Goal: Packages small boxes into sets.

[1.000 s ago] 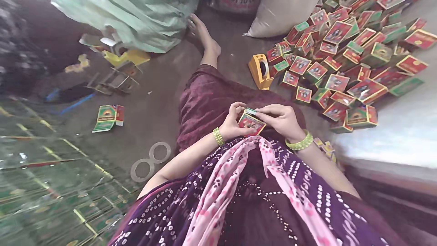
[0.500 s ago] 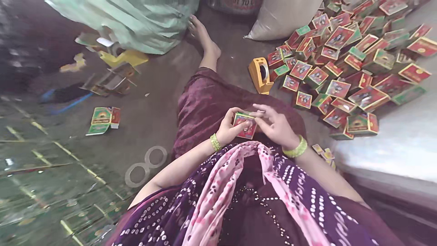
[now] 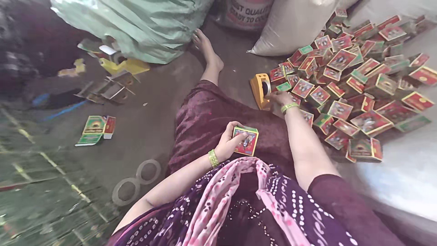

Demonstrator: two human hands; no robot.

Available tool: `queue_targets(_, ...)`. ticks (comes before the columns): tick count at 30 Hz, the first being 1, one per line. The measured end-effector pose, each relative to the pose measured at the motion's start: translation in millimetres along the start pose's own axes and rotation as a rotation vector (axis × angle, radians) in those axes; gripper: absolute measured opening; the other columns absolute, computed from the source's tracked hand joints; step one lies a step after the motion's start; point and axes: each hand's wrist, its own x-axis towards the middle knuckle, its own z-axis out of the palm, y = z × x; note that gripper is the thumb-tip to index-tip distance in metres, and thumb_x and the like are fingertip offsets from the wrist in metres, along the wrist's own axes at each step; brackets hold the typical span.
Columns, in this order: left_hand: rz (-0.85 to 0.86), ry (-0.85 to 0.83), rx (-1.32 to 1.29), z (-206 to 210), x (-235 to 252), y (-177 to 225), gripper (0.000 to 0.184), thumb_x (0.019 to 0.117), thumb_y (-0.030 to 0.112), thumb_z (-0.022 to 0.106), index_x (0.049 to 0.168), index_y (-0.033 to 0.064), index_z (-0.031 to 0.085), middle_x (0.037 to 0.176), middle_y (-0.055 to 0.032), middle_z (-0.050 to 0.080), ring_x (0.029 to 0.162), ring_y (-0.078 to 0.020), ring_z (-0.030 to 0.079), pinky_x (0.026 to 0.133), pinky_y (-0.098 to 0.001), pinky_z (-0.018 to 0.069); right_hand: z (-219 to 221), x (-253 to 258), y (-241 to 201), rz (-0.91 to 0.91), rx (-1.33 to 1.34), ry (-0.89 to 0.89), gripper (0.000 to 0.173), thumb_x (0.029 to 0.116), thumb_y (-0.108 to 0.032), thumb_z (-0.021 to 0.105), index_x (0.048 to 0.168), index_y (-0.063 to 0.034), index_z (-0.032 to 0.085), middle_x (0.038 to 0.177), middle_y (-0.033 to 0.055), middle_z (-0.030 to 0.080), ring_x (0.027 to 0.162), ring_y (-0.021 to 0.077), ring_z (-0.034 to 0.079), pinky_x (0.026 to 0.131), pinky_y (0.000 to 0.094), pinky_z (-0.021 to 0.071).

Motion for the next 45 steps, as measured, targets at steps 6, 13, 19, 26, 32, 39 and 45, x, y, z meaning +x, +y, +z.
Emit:
queue_targets(6, 0.002, -0.031, -0.003, -1, 4, -3, 0.034, 0.0999, 0.011, 0.057, 0.128, -0.0013, 0.044, 0.108, -0.0099, 0.068, 0.092, -0.0182, 0.072, 0.082, -0.0366, 0.0627, -1, 0, 6, 0.111, 0.36, 0.064, 0.036, 0.0852, -0.028, 0.082, 0.111, -0.0042, 0.073, 0.099, 0.0145, 0.071, 0.086, 0.026, 0.066, 0.08, 0.0497, 0.0543)
queue_targets(13, -0.01, 0.008, 0.046, 0, 2, -2, 0.036, 0.0994, 0.014, 0.059, 0.129, -0.0018, 0.045, 0.109, -0.0115, 0.068, 0.093, -0.0185, 0.072, 0.083, -0.0366, 0.0627, 4, -35, 19, 0.196, 0.396, 0.041, 0.043, 0.0831, -0.029, 0.085, 0.114, -0.0025, 0.069, 0.096, 0.0101, 0.068, 0.074, 0.0165, 0.058, 0.07, 0.0392, 0.0519)
queue_targets(19, -0.014, 0.066, 0.088, 3, -3, -1, 0.038, 0.1003, 0.016, 0.06, 0.131, -0.0004, 0.045, 0.11, -0.0117, 0.068, 0.094, -0.0176, 0.072, 0.084, -0.0357, 0.0626, 12, -43, 13, 0.073, -0.136, 0.087, 0.036, 0.0901, -0.029, 0.076, 0.111, -0.0005, 0.074, 0.118, 0.0293, 0.068, 0.115, 0.048, 0.062, 0.098, 0.0717, 0.0455)
queue_targets(26, 0.067, 0.139, 0.27, -3, -7, -6, 0.033, 0.1096, 0.025, 0.035, 0.128, 0.0046, 0.053, 0.1, -0.0081, 0.064, 0.087, -0.0119, 0.066, 0.081, -0.0321, 0.0575, 6, -106, -15, -0.196, 0.437, -0.08, 0.033, 0.0973, -0.027, 0.07, 0.124, -0.0081, 0.066, 0.119, 0.0097, 0.068, 0.097, 0.021, 0.068, 0.084, 0.0429, 0.0583)
queue_targets(32, 0.09, 0.122, 0.304, 0, -9, -11, 0.048, 0.1098, 0.043, 0.029, 0.13, 0.0074, 0.054, 0.108, -0.0062, 0.066, 0.094, -0.0114, 0.066, 0.084, -0.0342, 0.0578, 34, -233, -43, -0.378, 0.824, -0.374, 0.018, 0.097, -0.016, 0.064, 0.102, -0.0038, 0.077, 0.141, 0.0079, 0.064, 0.123, 0.0204, 0.063, 0.099, 0.0393, 0.0539)
queue_targets(39, 0.052, 0.128, 0.246, 6, -16, -5, 0.057, 0.0888, 0.018, 0.079, 0.133, 0.0041, 0.045, 0.105, -0.0119, 0.07, 0.086, -0.0195, 0.072, 0.078, -0.0386, 0.0634, 66, -234, -43, -0.082, 0.888, -0.281, 0.028, 0.0953, -0.021, 0.072, 0.117, -0.0043, 0.073, 0.097, 0.0116, 0.074, 0.085, 0.02, 0.071, 0.076, 0.0369, 0.0603)
queue_targets(45, 0.166, -0.025, 0.37, 4, -27, -9, 0.068, 0.0905, 0.024, 0.073, 0.138, -0.0026, 0.033, 0.118, -0.0169, 0.064, 0.104, -0.018, 0.069, 0.094, -0.0387, 0.0592, 51, -229, -42, -0.106, 0.666, -0.229, 0.075, 0.0804, -0.017, 0.087, 0.144, -0.011, 0.049, 0.113, 0.0182, 0.062, 0.089, 0.026, 0.067, 0.077, 0.0428, 0.0605)
